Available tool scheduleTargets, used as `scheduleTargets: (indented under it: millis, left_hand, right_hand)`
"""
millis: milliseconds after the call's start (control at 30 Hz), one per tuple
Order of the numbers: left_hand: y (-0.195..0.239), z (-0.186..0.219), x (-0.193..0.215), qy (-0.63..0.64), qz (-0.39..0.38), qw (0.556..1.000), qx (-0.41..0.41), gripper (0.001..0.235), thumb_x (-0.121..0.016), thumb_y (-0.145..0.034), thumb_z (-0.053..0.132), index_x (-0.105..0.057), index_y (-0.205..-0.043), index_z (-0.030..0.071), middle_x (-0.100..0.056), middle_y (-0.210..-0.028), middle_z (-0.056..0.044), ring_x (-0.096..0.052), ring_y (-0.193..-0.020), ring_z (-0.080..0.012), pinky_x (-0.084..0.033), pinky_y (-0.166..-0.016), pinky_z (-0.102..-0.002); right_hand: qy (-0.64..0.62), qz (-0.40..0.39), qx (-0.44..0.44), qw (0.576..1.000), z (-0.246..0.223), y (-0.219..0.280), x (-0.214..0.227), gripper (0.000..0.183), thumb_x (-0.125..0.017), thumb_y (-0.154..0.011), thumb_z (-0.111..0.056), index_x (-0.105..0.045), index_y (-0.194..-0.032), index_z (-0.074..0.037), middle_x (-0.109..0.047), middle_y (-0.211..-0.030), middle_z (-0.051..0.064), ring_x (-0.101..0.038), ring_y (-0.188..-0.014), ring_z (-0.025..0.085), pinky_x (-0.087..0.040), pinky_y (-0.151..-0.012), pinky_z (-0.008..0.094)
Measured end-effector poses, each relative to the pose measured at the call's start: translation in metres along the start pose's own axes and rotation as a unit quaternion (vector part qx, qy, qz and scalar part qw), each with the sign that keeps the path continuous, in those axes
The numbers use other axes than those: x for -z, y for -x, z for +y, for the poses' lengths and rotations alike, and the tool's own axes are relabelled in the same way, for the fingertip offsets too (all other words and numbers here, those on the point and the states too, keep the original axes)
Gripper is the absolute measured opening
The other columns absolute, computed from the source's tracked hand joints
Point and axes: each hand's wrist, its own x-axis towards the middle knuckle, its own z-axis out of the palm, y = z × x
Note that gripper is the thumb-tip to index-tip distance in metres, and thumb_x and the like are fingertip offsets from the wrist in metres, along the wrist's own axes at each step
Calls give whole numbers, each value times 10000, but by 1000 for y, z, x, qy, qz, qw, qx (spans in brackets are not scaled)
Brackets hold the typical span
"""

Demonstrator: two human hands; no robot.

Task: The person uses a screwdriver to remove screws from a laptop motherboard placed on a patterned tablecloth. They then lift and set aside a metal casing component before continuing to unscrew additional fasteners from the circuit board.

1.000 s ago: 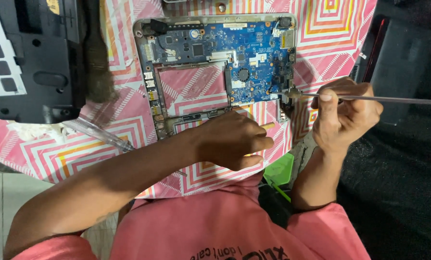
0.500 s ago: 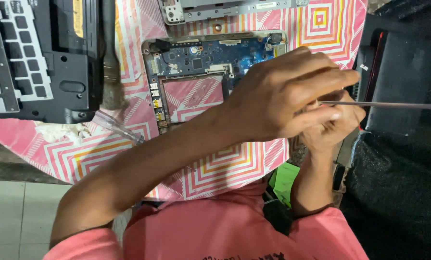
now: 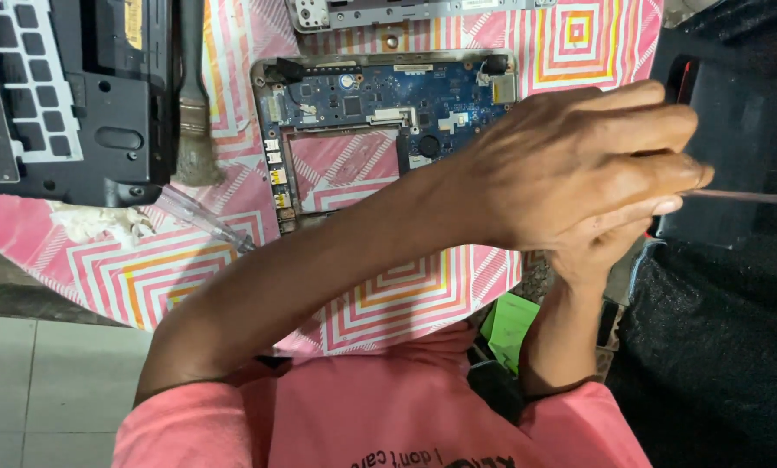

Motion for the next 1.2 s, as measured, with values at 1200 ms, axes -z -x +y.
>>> scheduleTargets:
  millis: [1200]
  left_hand:
    - [5,-3,-2,48,54,997,-10,124,-566,-1014,223,-584,-1034,102,-657,-886,-34,-606,-822,-265,-475,-709,-405]
  right_hand:
    - [-153,12,-25,988,18,8,-1,445,-676,-964,-274,-402,-687,-59,-378,-643,86,-338,-639,197,-276,-688,420]
